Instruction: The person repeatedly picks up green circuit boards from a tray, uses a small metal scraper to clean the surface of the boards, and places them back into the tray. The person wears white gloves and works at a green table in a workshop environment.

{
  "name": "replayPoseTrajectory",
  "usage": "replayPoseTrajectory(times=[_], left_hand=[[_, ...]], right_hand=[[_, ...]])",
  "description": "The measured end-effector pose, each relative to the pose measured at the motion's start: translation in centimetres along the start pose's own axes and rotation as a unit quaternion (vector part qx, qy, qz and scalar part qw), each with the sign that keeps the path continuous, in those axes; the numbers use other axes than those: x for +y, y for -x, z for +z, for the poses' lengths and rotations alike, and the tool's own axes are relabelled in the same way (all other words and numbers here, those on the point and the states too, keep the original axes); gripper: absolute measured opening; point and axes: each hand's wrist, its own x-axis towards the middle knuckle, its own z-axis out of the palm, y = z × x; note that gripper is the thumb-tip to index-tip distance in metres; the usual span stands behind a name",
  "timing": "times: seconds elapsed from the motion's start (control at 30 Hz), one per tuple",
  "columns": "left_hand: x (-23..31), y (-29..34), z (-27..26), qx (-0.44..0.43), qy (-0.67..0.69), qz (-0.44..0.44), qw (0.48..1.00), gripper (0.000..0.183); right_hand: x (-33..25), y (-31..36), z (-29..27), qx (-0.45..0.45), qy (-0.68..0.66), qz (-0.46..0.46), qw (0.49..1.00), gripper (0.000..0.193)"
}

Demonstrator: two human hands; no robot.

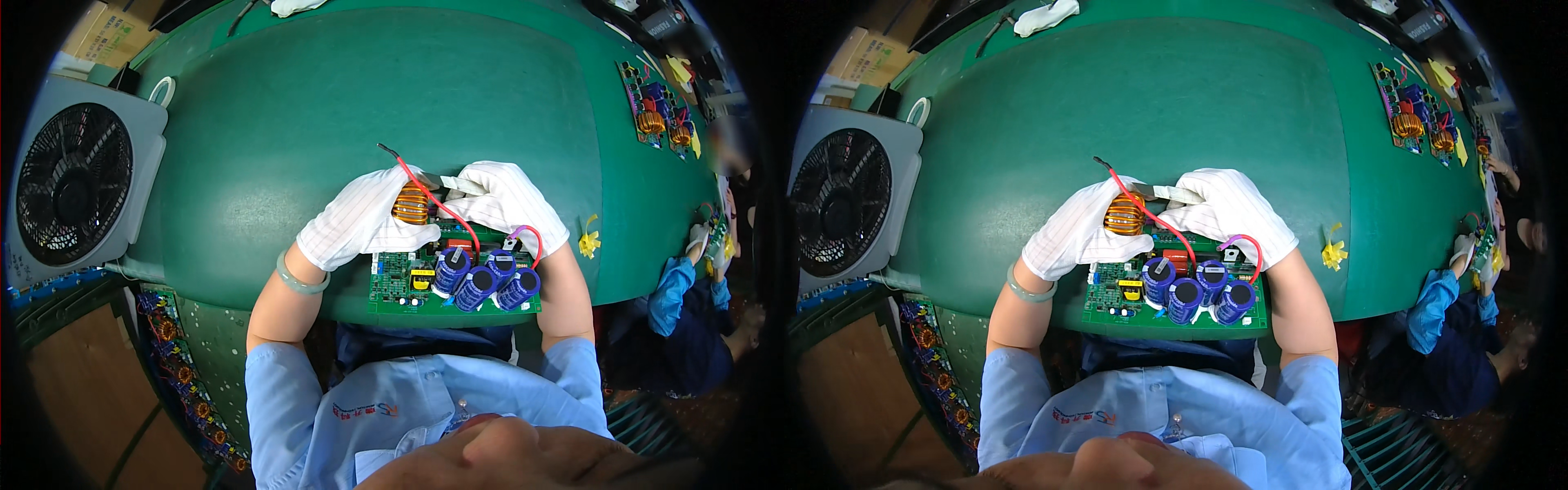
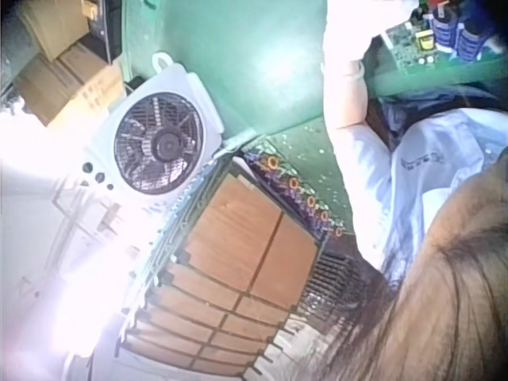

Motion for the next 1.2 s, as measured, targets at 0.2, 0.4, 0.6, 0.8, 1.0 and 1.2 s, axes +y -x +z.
replayPoseTrajectory(times=[0.2, 0.4, 0.6, 0.8, 1.0, 1.2], left_hand=[[-0.1, 0.2, 0.1, 0.016, -0.023, 0.002, 1.0, 0.061], [-0.3, 0.1, 0.2, 0.027, -0.025, 0.007, 0.999, 0.06], [-0.2, 0.1, 0.2, 0.036, -0.007, -0.001, 0.999, 0.062], [0.2, 0.1, -0.1, 0.012, -0.012, -0.046, 0.999, 0.062], [0.3, 0.0, -0.1, 0.019, 0.017, -0.039, 0.999, 0.059], [0.3, -0.4, -0.1, 0.009, 0.048, -0.059, 0.997, 0.058]], right_hand=[[-1.1, -0.4, 0.0, -0.011, 0.042, 0.079, 0.996, 0.043], [-0.5, -0.9, 0.0, -0.034, 0.076, 0.104, 0.991, 0.047], [-0.8, -1.1, -0.4, -0.055, 0.087, 0.123, 0.987, 0.047], [0.5, 0.0, -0.7, -0.009, -0.08, 0.129, 0.988, 0.038], [0.3, 1.7, -3.3, -0.062, -0.067, 0.126, 0.988, 0.036], [0.1, 1.3, -3.4, -0.101, -0.008, 0.131, 0.986, 0.039]])
